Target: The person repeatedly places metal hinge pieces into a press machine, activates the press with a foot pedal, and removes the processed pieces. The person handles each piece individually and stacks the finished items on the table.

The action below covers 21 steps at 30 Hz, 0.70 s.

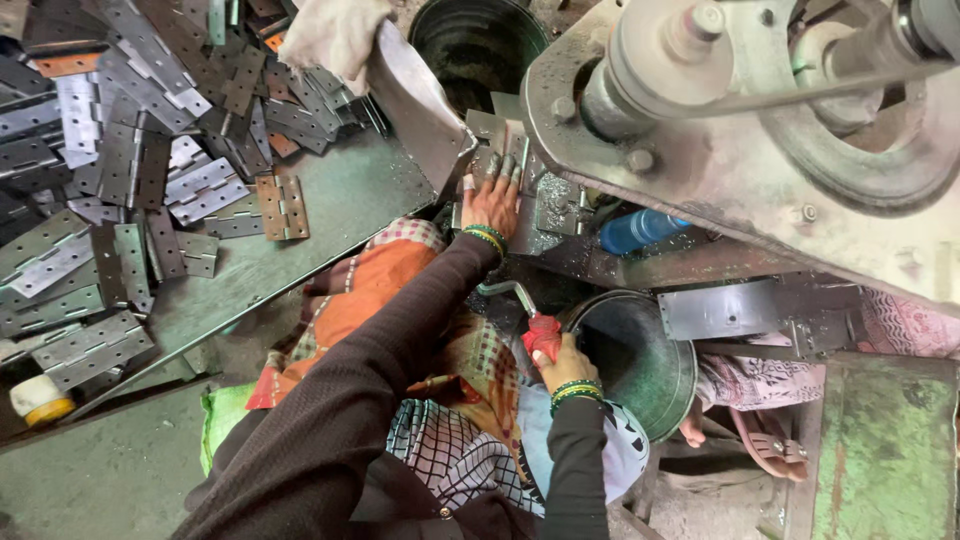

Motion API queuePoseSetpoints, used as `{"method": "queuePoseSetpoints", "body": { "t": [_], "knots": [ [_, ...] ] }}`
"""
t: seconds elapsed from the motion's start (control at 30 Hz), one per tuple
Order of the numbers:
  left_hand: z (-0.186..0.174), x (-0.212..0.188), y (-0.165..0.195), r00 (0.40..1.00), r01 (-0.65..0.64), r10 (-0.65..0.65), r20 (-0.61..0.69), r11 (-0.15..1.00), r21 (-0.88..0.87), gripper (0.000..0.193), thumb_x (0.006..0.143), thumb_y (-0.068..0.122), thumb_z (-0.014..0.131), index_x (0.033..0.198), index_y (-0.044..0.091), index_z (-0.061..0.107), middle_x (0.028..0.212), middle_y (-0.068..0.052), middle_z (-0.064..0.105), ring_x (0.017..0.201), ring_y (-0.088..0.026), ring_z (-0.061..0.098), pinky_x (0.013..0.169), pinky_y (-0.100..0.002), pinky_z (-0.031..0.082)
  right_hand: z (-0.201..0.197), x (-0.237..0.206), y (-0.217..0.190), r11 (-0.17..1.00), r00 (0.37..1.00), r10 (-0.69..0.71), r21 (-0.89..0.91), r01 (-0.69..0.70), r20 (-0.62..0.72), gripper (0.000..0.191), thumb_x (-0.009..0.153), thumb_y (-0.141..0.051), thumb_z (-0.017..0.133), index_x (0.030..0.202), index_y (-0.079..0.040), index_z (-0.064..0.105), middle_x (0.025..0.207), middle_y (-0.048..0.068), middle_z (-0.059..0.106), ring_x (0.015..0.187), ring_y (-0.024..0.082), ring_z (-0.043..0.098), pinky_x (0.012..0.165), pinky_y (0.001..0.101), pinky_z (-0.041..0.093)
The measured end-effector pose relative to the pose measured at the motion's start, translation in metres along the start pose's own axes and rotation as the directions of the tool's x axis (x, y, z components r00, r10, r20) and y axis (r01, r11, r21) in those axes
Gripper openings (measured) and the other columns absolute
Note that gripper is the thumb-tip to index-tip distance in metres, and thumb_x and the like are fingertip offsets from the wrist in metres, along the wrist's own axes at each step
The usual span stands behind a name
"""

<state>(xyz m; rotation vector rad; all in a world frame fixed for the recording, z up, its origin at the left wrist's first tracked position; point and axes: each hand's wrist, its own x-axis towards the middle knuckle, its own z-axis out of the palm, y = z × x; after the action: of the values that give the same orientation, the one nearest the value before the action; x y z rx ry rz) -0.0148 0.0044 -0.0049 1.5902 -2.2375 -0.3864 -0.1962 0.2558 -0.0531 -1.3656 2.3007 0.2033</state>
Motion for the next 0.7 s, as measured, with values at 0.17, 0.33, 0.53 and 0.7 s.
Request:
{"method": "queuePoseSetpoints", "body": {
  "t": [0.17,0.33,0.53,0.7],
  "knots": [
    [-0.004,0.000,0.001,0.997,0.038,-0.036,0.063,0.999,-0.032,0.047,0.102,0.026,0.045,0.148,0.016,0.051,0.152,-0.003,0.051,0.142,-0.025,0.046,0.118,-0.060,0.032,0.047,0.003,-0.016,0.996,0.998,0.042,0.081,-0.038,-0.046,0.071,0.081,-0.035,0.073,0.141,-0.009,0.045,0.110,0.031,0.070,0.103,0.049,0.068,0.090,0.0561,0.053],
    [-0.005,0.004,-0.008,0.999,0.022,-0.020,0.035,0.998,-0.067,0.046,0.106,0.031,0.046,0.149,0.015,0.050,0.155,-0.004,0.048,0.144,-0.027,0.042,0.116,-0.061,0.034,0.056,0.006,-0.017,0.994,0.997,0.076,0.079,-0.076,0.001,0.069,0.086,-0.047,0.073,0.137,-0.008,0.046,0.113,0.030,0.070,0.107,0.049,0.067,0.093,0.0555,0.053],
    [-0.014,0.012,-0.008,0.981,0.037,-0.035,0.188,0.999,-0.010,0.062,0.098,0.047,0.053,0.151,0.016,0.044,0.160,-0.003,0.041,0.148,-0.026,0.037,0.120,-0.060,0.028,0.019,0.002,-0.003,0.996,0.995,0.060,0.060,-0.065,0.086,0.069,0.086,-0.050,0.072,0.137,-0.011,0.045,0.116,0.030,0.069,0.111,0.048,0.065,0.096,0.0548,0.051],
    [-0.023,-0.025,-0.006,0.983,-0.049,0.054,0.176,0.998,-0.030,0.087,0.091,0.058,0.059,0.158,0.010,0.032,0.159,-0.009,0.037,0.146,-0.030,0.033,0.120,-0.066,0.015,-0.006,-0.008,-0.010,0.997,0.996,0.068,0.025,-0.069,0.049,0.061,0.087,-0.050,0.072,0.131,-0.012,0.052,0.116,0.026,0.071,0.111,0.047,0.066,0.096,0.0545,0.051]
  ]
}}
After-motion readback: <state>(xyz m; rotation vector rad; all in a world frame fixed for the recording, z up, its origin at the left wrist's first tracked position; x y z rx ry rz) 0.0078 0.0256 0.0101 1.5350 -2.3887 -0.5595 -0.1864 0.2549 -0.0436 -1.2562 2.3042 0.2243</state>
